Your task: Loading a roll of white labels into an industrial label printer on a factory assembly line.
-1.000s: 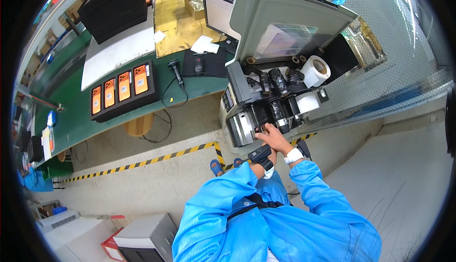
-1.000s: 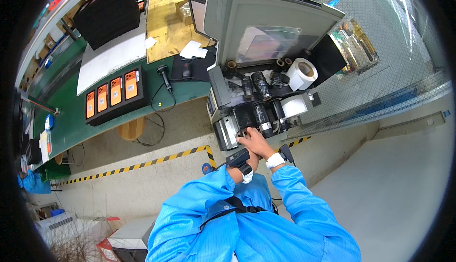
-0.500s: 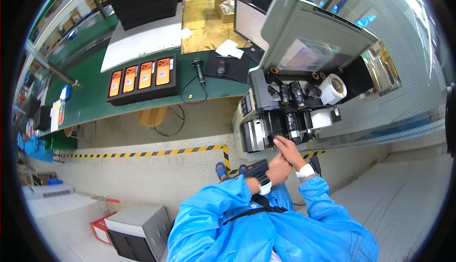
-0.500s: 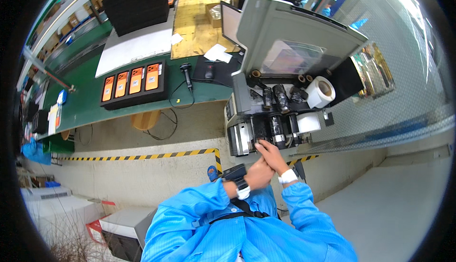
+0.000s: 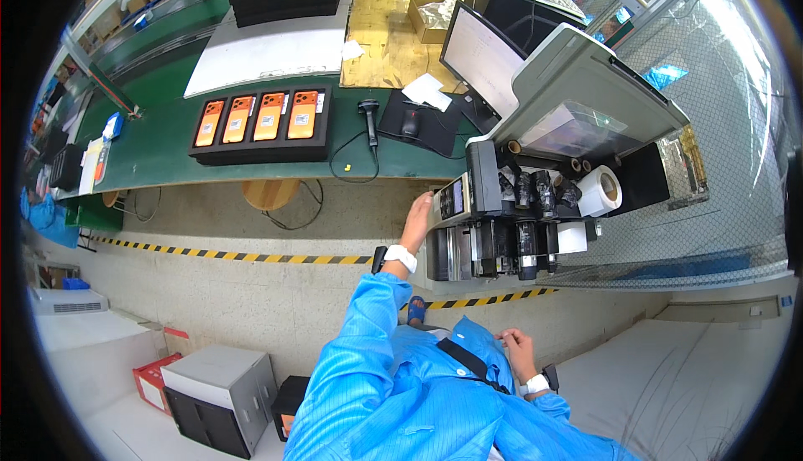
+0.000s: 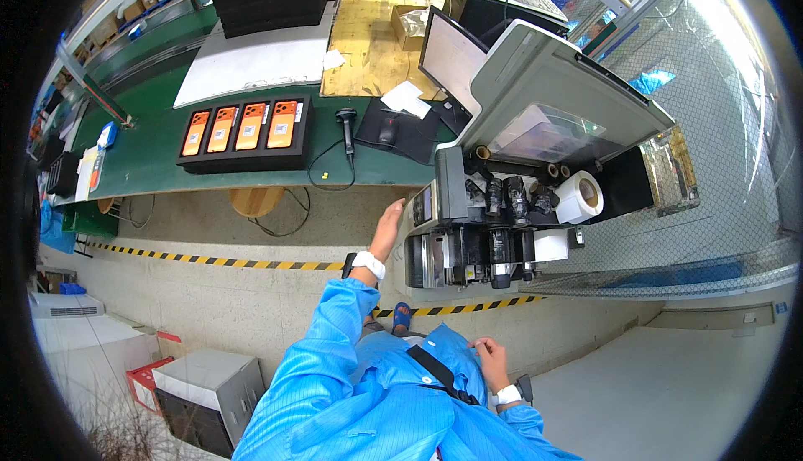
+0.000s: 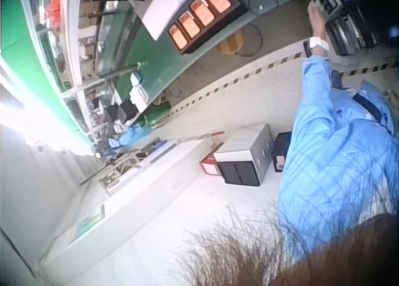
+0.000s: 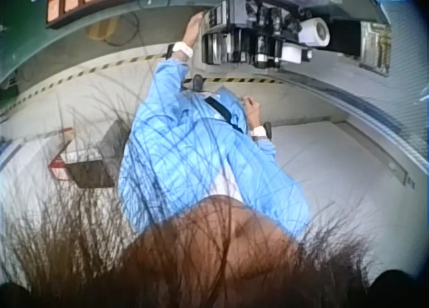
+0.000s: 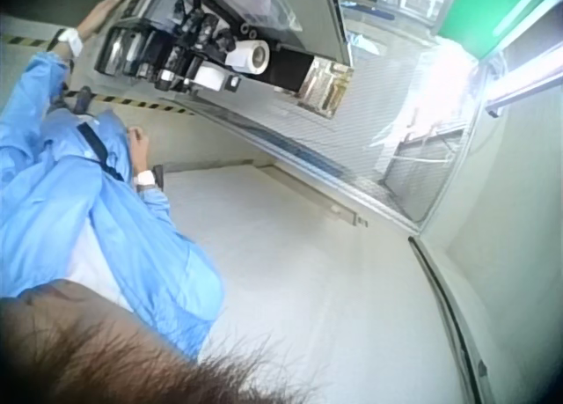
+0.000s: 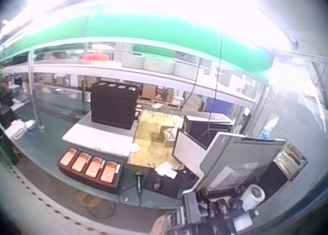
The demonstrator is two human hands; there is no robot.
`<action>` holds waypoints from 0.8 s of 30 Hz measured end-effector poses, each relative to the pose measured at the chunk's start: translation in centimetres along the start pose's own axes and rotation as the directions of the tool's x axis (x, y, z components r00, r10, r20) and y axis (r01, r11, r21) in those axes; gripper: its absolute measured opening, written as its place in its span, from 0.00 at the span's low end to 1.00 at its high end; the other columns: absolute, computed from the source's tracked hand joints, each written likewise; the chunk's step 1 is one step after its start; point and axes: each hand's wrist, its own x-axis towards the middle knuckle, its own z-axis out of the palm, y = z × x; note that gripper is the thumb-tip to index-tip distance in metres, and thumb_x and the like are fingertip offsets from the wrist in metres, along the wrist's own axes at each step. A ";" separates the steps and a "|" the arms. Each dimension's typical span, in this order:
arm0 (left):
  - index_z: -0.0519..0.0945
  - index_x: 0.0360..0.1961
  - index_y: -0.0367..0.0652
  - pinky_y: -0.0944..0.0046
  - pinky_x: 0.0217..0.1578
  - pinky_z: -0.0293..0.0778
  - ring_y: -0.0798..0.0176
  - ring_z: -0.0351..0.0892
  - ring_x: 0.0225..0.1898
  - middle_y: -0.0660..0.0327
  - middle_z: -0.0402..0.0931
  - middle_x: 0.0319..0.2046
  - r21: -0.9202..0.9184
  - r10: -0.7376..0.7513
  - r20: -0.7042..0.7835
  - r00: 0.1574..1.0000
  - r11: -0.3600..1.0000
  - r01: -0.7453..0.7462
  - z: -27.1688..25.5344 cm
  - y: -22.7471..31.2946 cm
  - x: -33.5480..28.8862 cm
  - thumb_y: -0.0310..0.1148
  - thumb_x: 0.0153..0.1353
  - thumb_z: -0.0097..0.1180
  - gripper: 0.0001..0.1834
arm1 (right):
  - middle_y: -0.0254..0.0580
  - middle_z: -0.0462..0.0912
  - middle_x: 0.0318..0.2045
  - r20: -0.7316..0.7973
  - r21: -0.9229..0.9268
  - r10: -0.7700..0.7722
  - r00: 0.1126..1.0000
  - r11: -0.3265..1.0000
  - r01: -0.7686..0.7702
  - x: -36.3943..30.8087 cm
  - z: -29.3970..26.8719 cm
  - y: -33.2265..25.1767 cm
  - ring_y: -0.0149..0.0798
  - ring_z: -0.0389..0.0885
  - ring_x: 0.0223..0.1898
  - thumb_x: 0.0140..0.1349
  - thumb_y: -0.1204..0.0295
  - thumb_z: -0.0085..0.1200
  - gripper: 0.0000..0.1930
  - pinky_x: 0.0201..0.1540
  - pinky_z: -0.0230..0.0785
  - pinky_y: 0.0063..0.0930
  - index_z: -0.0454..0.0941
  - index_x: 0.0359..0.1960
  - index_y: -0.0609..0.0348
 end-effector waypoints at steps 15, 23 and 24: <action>0.75 0.64 0.34 0.59 0.69 0.61 0.49 0.69 0.68 0.47 0.74 0.64 0.205 -0.015 0.194 0.981 0.978 -0.026 0.7 1.5 1.5 0.44 0.78 0.41 0.26 | 0.39 0.88 0.39 0.126 0.063 0.049 0.991 0.996 -0.057 0.5 2.9 0.0 0.31 0.83 0.43 0.72 0.68 0.52 0.12 0.49 0.74 0.27 0.83 0.41 0.64; 0.78 0.60 0.34 0.64 0.45 0.76 0.64 0.81 0.44 0.57 0.84 0.45 0.007 -0.336 0.048 0.941 0.942 0.336 -14.2 -8.1 -10.3 0.44 0.73 0.52 0.25 | 0.44 0.87 0.43 0.432 -0.078 0.065 0.900 0.996 -0.035 5.6 7.0 2.4 0.35 0.85 0.45 0.71 0.67 0.54 0.14 0.54 0.74 0.28 0.81 0.48 0.67; 0.80 0.57 0.34 0.63 0.43 0.76 0.65 0.81 0.42 0.56 0.84 0.44 0.174 -0.524 0.063 0.849 0.844 0.508 -14.8 -8.0 -12.3 0.43 0.72 0.53 0.24 | 0.43 0.87 0.43 0.393 -0.089 0.097 0.914 0.994 -0.068 6.8 6.5 3.8 0.34 0.84 0.46 0.71 0.68 0.54 0.13 0.54 0.74 0.27 0.82 0.47 0.66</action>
